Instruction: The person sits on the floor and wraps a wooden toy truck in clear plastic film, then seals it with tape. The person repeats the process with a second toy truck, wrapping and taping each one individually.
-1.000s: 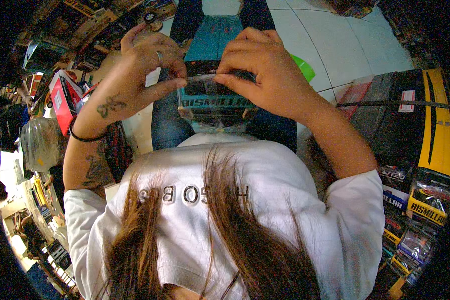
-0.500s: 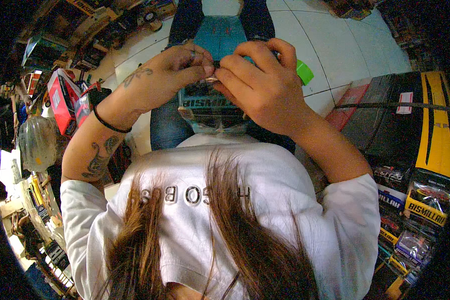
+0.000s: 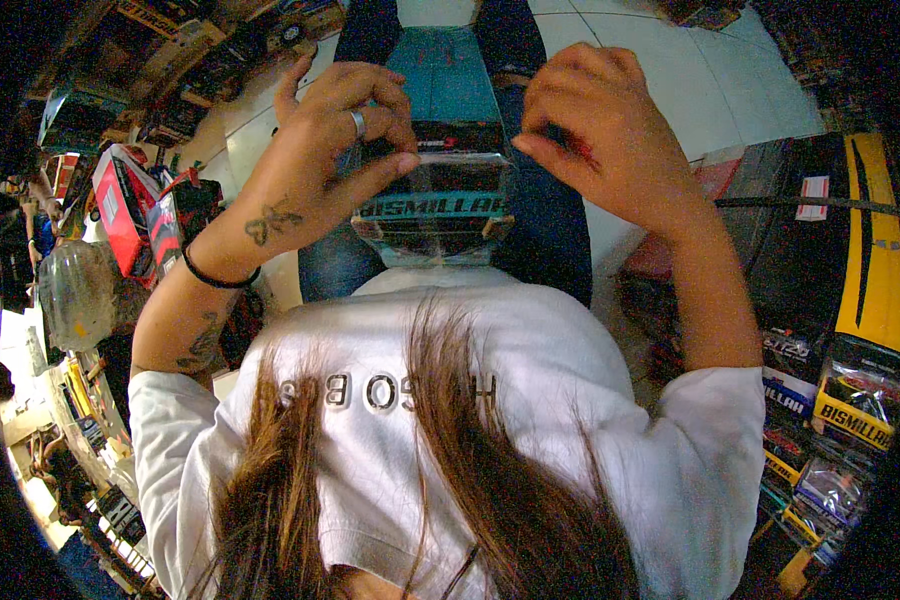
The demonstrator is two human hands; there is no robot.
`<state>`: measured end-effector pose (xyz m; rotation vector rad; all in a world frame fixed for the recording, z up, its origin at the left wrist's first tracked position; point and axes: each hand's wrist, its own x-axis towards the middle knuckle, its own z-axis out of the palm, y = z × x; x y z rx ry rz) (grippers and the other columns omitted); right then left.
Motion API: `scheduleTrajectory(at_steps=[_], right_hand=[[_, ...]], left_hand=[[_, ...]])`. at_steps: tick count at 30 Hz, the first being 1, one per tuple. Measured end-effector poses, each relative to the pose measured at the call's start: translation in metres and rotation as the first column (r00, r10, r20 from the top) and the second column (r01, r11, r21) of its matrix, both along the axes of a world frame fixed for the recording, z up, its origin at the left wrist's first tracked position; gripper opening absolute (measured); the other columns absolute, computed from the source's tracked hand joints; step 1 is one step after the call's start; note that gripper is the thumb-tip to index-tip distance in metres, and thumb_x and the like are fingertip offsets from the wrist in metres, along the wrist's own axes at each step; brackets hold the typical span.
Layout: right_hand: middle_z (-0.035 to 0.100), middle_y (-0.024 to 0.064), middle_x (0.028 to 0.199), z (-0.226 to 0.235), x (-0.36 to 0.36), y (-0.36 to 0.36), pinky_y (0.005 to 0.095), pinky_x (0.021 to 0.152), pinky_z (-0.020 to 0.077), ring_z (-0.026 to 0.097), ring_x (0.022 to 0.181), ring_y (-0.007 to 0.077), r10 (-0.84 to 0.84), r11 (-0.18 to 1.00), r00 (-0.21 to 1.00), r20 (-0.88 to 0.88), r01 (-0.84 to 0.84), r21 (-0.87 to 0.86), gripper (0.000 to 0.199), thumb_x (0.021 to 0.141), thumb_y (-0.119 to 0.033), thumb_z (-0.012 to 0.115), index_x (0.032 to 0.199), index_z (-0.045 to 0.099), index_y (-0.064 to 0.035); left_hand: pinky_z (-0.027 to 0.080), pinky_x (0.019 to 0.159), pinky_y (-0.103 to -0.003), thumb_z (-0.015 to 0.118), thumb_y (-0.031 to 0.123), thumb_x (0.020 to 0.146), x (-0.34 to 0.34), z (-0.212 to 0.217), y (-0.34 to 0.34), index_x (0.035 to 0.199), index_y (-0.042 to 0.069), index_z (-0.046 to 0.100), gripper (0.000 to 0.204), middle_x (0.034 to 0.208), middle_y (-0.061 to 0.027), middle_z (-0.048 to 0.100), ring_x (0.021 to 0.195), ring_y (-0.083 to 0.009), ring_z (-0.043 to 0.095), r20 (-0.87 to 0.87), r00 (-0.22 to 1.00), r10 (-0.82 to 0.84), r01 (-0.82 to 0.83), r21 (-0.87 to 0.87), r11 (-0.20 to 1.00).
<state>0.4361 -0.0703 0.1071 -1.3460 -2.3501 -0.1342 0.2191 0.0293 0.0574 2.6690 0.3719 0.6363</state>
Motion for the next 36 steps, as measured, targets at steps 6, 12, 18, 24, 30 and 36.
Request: scheduleTrajectory(at_steps=[6,12,18,24,30,36], right_hand=[[0.061,0.0026,0.088,-0.035,-0.015,-0.002,0.0383,0.089,0.0338,0.052,0.097,0.0238,-0.037,0.992,0.991,-0.129,0.02,-0.126,0.013,0.074,-0.018,0.07,0.08,0.063,-0.0089],[0.06,0.0017,0.085,-0.04,-0.011,0.003,0.0381,0.083,0.0342,0.052,0.093,0.0232,-0.002,0.987,0.979,-0.205,-0.031,-0.155,0.013,0.077,-0.021,0.067,0.078,0.061,-0.0092],[0.057,0.0029,0.083,-0.034,-0.01,0.012,0.038,0.081,0.0342,0.052,0.091,0.0231,0.051,0.978,0.983,-0.177,-0.084,-0.188,0.015,0.079,-0.024,0.065,0.078,0.06,-0.0092],[0.057,0.0031,0.086,-0.041,-0.007,0.01,0.0396,0.084,0.0346,0.052,0.093,0.0231,0.019,0.994,0.99,-0.137,-0.034,-0.107,0.017,0.077,-0.025,0.066,0.079,0.061,-0.0095],[0.059,-0.0003,0.093,-0.05,-0.032,-0.008,0.0423,0.089,0.0343,0.053,0.1,0.0194,-0.113,0.953,0.988,0.11,0.076,0.295,0.02,0.073,-0.025,0.067,0.086,0.064,-0.0099],[0.056,0.0005,0.091,-0.055,-0.018,0.0,0.0413,0.089,0.0351,0.052,0.099,0.0182,0.025,0.98,0.982,0.186,-0.06,0.188,0.016,0.075,-0.024,0.063,0.083,0.062,-0.0093]], left_hand=[[0.011,0.106,-0.055,0.072,0.022,0.076,-0.009,0.014,0.01,0.083,0.014,0.064,0.014,0.102,-0.0004,0.056,0.116,-0.0205,0.048,-0.053,0.997,-0.049,0.054,0.095,0.994],[0.016,0.104,-0.059,0.071,0.025,0.076,-0.017,0.028,0.016,0.081,0.013,0.065,0.015,0.091,-0.0003,0.057,0.104,-0.0218,0.053,0.033,0.999,0.038,-0.038,-0.011,0.999],[0.014,0.107,-0.054,0.069,0.021,0.08,0.0,0.009,0.002,0.086,0.011,0.064,0.013,0.104,-0.0024,0.058,0.113,-0.0221,0.05,-0.038,0.999,-0.003,0.002,-0.035,0.999],[0.031,0.1,-0.04,0.065,0.017,0.083,0.004,0.003,0.01,0.085,0.007,0.062,0.011,0.102,-0.0066,0.057,0.107,-0.0234,0.051,-0.045,0.997,-0.071,0.062,-0.178,0.982],[0.041,0.088,-0.031,0.063,0.016,0.084,0.01,-0.01,0.013,0.09,0.003,0.06,0.015,0.102,-0.0109,0.056,0.1,-0.0249,0.052,-0.103,0.993,-0.065,-0.002,-0.548,0.836],[0.028,0.102,-0.047,0.066,0.02,0.082,0.003,0.004,0.001,0.088,0.008,0.062,0.014,0.106,-0.0072,0.057,0.112,-0.0245,0.05,-0.113,0.994,0.0,-0.013,-0.113,0.993]])
